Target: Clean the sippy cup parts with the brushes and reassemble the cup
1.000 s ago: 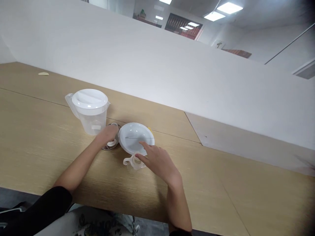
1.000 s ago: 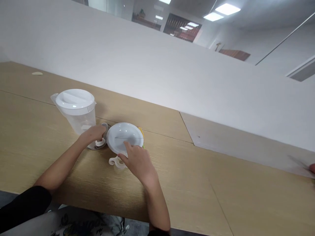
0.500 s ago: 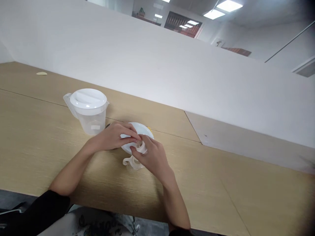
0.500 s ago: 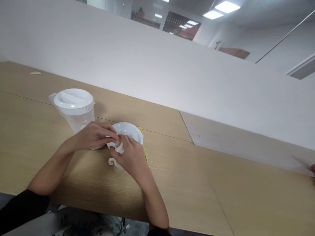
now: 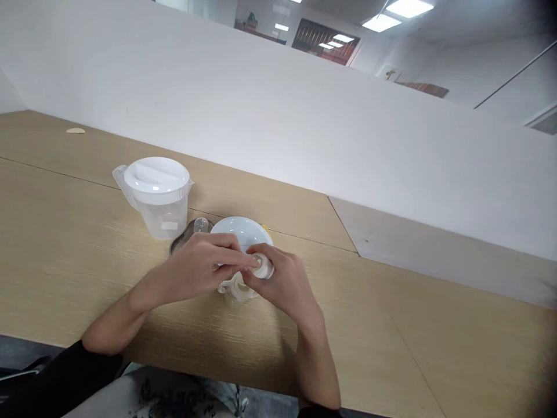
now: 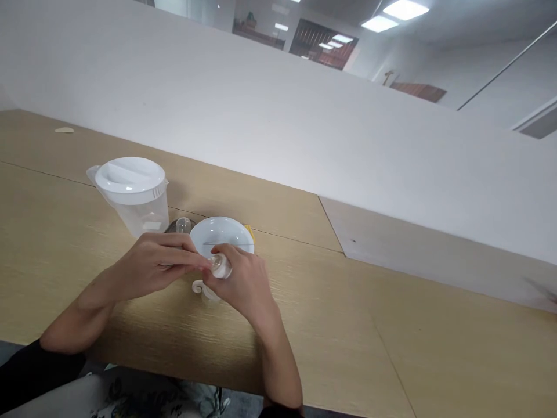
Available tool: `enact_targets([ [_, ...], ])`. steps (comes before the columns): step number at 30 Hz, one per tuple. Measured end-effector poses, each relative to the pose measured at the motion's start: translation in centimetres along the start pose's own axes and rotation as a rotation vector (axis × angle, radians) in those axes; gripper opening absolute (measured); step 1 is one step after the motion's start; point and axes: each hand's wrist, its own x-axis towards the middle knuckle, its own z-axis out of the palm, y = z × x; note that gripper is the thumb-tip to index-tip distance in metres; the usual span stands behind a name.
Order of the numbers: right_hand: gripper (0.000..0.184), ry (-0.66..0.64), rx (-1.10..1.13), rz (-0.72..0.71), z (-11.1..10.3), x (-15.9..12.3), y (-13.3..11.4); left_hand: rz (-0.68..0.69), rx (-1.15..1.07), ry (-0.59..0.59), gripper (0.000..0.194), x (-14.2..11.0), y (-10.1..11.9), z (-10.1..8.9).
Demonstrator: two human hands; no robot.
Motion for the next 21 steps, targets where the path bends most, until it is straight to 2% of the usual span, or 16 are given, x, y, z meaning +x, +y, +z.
enact_targets([
  [4, 0.016, -0.043, 0.022, -0.081, -0.6, -0.3, -0.4, -0.037, -0.112, 0.024, 0.016, 0.4, -0.8, -0.5],
  [7, 0.012, -0.099, 0.11, -0.171, -1.0, -0.4, -0.8, -0.144, -0.367, -0.017, 0.017, 1.0, -1.7, -0.8],
  [9, 0.011, -0.113, 0.185, -0.182, -1.1, -0.3, -0.8, -0.227, -0.515, 0.01, 0.022, 1.4, -2.1, -0.3],
  [13, 0.013, -0.025, 0.178, -0.119, -0.9, 0.6, 0.5, -0.278, -0.631, 0.204, 0.032, 1.1, -3.2, 3.1],
  [16, 0.015, 0.018, 0.087, -0.043, -0.7, 1.2, 1.6, -0.262, -0.547, 0.331, 0.038, -1.2, -4.6, 6.7],
  [18, 0.017, 0.038, 0.086, 0.004, -0.8, 1.3, 2.0, -0.207, -0.409, 0.283, 0.043, -3.6, -5.5, 8.6],
  [21, 0.017, -0.042, 0.148, -0.031, -1.0, 1.4, 2.3, -0.157, -0.204, 0.159, 0.07, -7.1, -6.2, 10.6],
])
